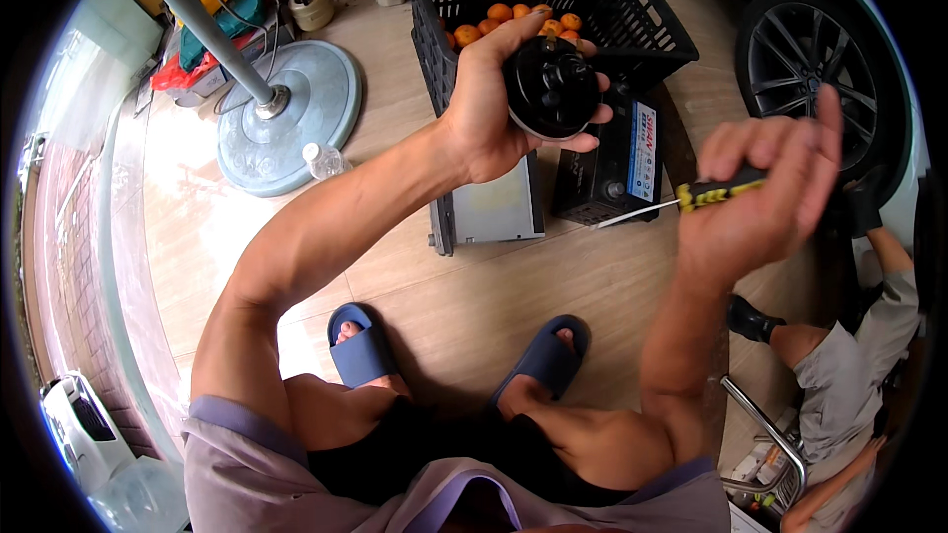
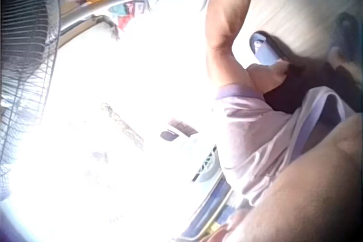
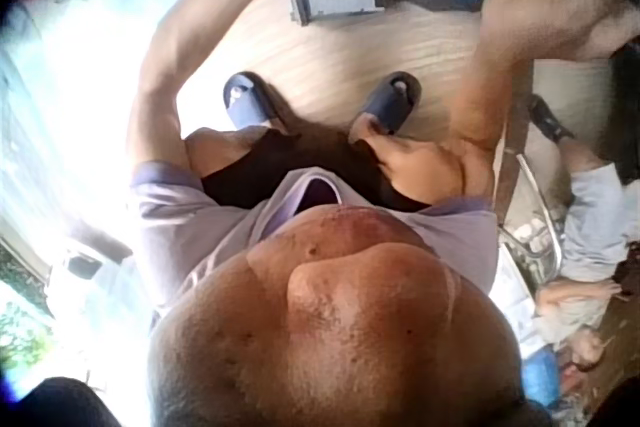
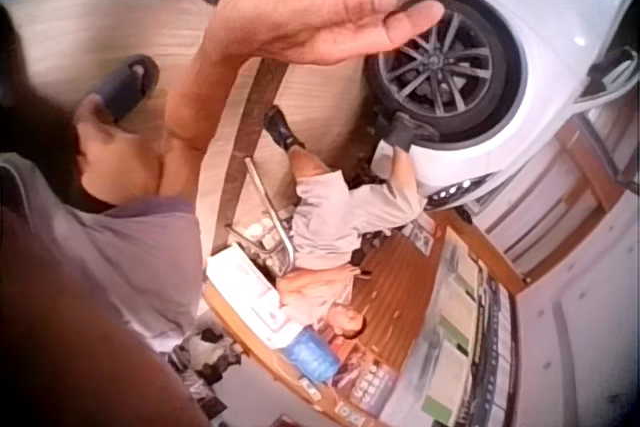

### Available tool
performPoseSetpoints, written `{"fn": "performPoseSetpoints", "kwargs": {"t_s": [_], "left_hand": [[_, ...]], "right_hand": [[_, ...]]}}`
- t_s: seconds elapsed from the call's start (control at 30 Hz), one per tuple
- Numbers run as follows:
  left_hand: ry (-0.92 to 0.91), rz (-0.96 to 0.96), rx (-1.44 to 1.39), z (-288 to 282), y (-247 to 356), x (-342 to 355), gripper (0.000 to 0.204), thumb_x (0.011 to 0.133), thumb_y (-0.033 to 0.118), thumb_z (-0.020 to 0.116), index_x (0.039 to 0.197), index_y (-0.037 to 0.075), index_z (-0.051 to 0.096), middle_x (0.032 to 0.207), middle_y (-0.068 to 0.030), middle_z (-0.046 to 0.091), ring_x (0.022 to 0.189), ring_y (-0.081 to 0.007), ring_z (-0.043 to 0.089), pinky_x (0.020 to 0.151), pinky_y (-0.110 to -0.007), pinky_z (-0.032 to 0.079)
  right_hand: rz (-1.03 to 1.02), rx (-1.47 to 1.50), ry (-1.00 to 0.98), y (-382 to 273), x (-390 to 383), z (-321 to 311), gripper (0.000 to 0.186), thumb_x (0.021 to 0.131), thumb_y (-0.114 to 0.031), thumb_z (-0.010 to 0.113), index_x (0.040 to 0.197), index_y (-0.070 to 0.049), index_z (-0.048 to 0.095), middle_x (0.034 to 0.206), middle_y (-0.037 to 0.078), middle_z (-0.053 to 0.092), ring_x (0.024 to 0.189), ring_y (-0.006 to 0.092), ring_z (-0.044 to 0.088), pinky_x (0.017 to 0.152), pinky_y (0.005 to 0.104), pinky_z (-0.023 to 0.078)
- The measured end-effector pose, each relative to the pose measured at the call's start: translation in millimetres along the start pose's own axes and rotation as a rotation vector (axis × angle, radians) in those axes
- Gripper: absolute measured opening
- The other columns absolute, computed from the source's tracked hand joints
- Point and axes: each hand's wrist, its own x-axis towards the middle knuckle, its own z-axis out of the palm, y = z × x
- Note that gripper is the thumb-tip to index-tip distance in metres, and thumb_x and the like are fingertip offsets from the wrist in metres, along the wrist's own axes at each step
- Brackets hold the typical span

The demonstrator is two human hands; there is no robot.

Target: The person uses a screwdriver to unscrew components of a black mechanical device while sitting on the floor near a crate of fruit.

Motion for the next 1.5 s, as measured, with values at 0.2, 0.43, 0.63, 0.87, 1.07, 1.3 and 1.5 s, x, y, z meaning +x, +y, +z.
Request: {"fn": "performPoseSetpoints", "kwargs": {"t_s": [0.2,0.43,0.63,0.87,1.07,1.3,1.5], "left_hand": [[-0.085,-0.114,-0.082,6.1,-4.7,-1.8,0.066,0.103,0.055,0.039,0.135,-0.001,0.054,0.115,-0.0258,0.068,0.098,-0.0389,0.074,0.072,-0.047,0.068],[-0.091,-0.123,0.092,17.5,-7.7,-6.2,0.064,0.104,0.054,0.038,0.132,0.0,0.056,0.111,-0.0211,0.07,0.089,-0.0309,0.075,0.065,-0.04,0.066],[-0.052,-0.082,0.174,13.2,-10.4,-5.6,0.063,0.104,0.054,0.036,0.131,0.001,0.057,0.108,-0.0187,0.071,0.089,-0.0293,0.075,0.065,-0.039,0.066],[-0.04,-0.084,0.182,16.0,-11.4,-5.8,0.063,0.104,0.054,0.035,0.132,0.001,0.056,0.109,-0.0178,0.07,0.089,-0.0291,0.074,0.063,-0.038,0.065],[-0.011,-0.085,0.182,19.5,-15.2,-3.4,0.061,0.104,0.052,0.036,0.131,0.002,0.058,0.107,-0.0157,0.07,0.09,-0.0279,0.074,0.063,-0.037,0.064],[0.04,-0.017,0.26,17.3,-15.4,-6.3,0.059,0.104,0.051,0.036,0.13,0.003,0.059,0.107,-0.015,0.07,0.089,-0.0259,0.074,0.062,-0.036,0.064],[-0.014,-0.04,0.201,19.9,-16.2,-3.7,0.059,0.105,0.051,0.036,0.131,0.003,0.059,0.106,-0.0144,0.07,0.09,-0.0257,0.073,0.062,-0.035,0.063]], "right_hand": [[-0.294,0.014,0.015,-10.3,8.3,18.7,0.038,0.109,-0.021,0.045,0.138,0.004,0.044,0.073,0.005,0.049,0.048,0.0151,0.044,0.044,0.0294,0.039],[-0.423,0.089,-0.125,-17.2,13.9,21.6,0.037,0.11,-0.027,0.043,0.134,0.002,0.044,0.073,0.006,0.051,0.047,0.0164,0.045,0.043,0.0318,0.04],[-0.491,-0.1,-0.071,-13.7,15.1,16.1,0.025,0.111,-0.028,0.042,0.111,-0.003,0.046,0.072,0.008,0.052,0.046,0.0175,0.045,0.041,0.031,0.038],[-0.629,-0.045,-0.156,-1.4,15.3,10.6,0.036,0.111,-0.029,0.041,0.126,0.004,0.041,0.072,0.009,0.053,0.045,0.0169,0.044,0.039,0.0313,0.041],[-0.543,-0.186,-0.038,-3.4,10.0,22.5,0.048,0.111,-0.032,0.042,0.136,0.009,0.037,0.074,0.009,0.054,0.046,0.0172,0.047,0.041,0.0314,0.044],[-0.474,-0.14,0.039,7.2,12.7,21.7,0.056,0.109,-0.039,0.046,0.138,0.009,0.036,0.077,0.01,0.055,0.051,0.0182,0.051,0.045,0.0333,0.048],[-0.608,0.003,-0.106,3.8,18.4,9.4,0.051,0.108,-0.029,0.05,0.136,0.01,0.036,0.081,0.014,0.059,0.051,0.0196,0.052,0.047,0.0341,0.05]]}}
